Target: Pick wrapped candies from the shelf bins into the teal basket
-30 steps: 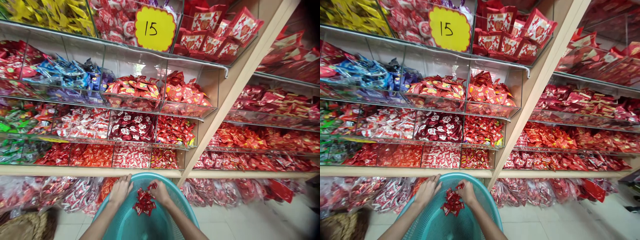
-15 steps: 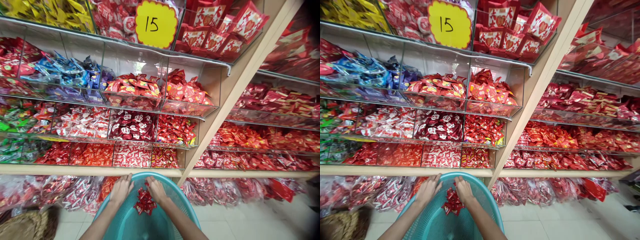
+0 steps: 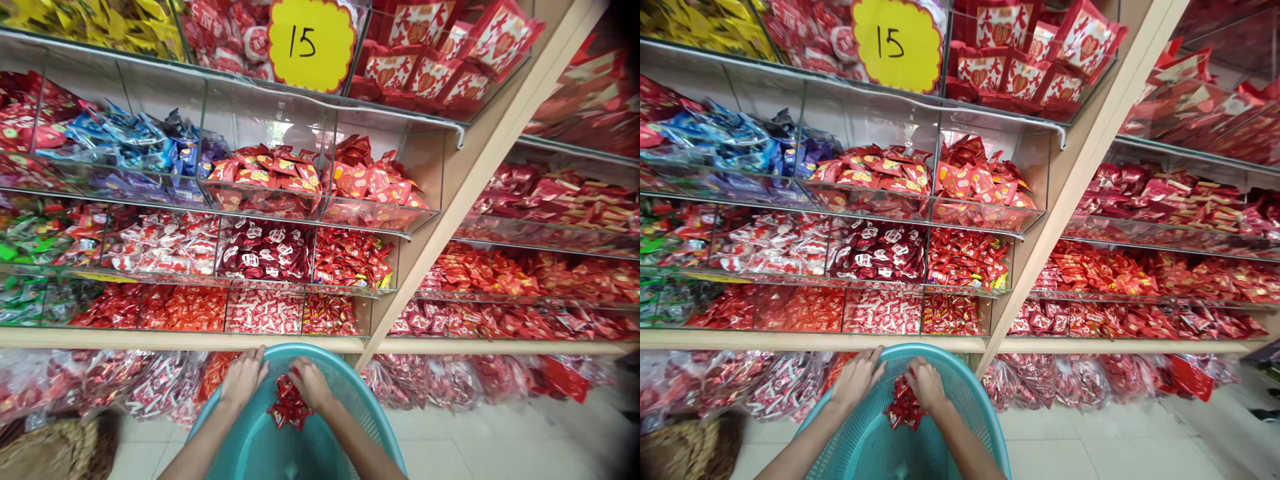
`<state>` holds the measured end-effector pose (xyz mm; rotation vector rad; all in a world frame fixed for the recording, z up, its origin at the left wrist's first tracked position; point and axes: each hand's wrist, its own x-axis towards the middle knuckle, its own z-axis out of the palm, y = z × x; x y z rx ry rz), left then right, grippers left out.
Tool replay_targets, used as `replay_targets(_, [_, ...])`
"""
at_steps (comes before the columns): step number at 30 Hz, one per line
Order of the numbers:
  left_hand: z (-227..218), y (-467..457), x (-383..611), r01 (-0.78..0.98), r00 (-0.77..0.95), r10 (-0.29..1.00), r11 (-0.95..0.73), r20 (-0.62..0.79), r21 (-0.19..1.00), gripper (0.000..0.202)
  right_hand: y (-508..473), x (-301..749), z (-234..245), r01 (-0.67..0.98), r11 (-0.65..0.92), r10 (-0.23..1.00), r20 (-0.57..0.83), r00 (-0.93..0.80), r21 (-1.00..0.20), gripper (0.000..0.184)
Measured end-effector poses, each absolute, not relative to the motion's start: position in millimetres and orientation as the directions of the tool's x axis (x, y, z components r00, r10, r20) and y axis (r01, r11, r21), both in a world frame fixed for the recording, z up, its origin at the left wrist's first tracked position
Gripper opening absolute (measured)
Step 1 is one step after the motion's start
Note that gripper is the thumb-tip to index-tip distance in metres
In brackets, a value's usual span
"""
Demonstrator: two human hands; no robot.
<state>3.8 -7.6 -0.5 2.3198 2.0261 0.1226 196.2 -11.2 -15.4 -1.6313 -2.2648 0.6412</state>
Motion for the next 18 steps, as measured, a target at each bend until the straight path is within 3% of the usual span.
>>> replay_targets(3, [-0.4, -7.2, 5.2, 0.985, 0.145, 0.989, -0.147, 0.029, 0.092, 0.05, -16.2, 188.6, -13.5, 0.82, 0.251, 0.951, -0.028, -0.308, -0.515, 0.021])
replay_targets(10, [-1.0, -8.4, 5.3, 0.985, 0.138, 0.989, -0.142, 0.045, 0.094, 0.05, -28.4, 171.0, -12.6, 0.881, 0.266, 0.932, -0.13, -0.339, -0.392, 0.025])
replay_targets(18, [1.0, -9.2, 6.8, 0.986, 0.138, 0.989, -0.142, 0.049, 0.087, 0.05, -29.9, 176.7, -19.9, 0.858, 0.243, 0.934, -0.128, -0.332, -0.453, 0.032])
